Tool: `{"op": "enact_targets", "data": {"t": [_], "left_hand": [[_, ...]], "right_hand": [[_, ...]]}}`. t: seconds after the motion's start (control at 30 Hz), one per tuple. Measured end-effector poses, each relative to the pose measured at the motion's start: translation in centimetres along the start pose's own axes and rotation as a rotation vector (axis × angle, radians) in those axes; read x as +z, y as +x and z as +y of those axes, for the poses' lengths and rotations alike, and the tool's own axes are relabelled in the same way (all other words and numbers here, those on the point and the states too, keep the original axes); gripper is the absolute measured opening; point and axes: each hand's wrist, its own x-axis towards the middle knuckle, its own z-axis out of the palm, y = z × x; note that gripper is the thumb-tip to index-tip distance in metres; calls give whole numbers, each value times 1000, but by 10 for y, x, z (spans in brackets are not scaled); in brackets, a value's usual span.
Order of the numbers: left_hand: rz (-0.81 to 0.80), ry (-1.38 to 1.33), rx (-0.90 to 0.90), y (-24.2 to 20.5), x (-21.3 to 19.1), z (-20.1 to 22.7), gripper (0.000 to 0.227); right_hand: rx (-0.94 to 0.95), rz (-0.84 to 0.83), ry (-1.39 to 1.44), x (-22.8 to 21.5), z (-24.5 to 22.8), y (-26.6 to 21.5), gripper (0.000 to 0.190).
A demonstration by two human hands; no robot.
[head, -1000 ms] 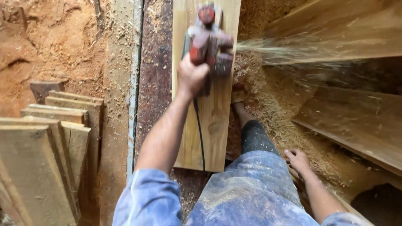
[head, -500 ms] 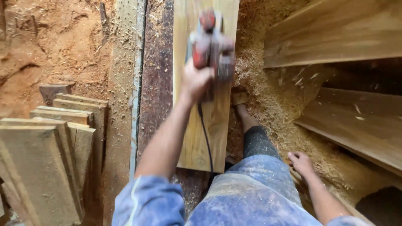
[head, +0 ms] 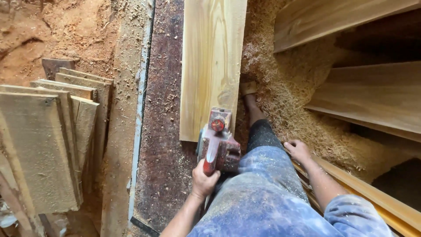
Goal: Planing wooden boards using an electric hand planer in a workshop environment.
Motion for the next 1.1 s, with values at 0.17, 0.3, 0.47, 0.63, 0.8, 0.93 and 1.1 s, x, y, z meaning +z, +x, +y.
{"op": "enact_targets", "data": {"t": [0.17,0.3,0.47,0.63,0.8,0.93,1.1], "left_hand": [[-3,24,109,53,15,44,25],[3,19,241,120,29,126,26],[-32,-80,250,222,63,221,25],[-89,6,100,276,75,299,37],[3,-88,156,246,71,263,25],[-62,-120,179,174,53,199,36],[-139,-122,70,63,23,118,35]], "right_hand": [[98,-21,-19,-7,18,1,50],[157,4,-27,-7,61,27,52],[224,1,126,-30,40,18,50],[380,-11,243,-48,4,8,31],[191,36,84,-30,64,32,45],[244,45,303,-27,40,10,45],[143,4,-86,5,77,34,48]]}}
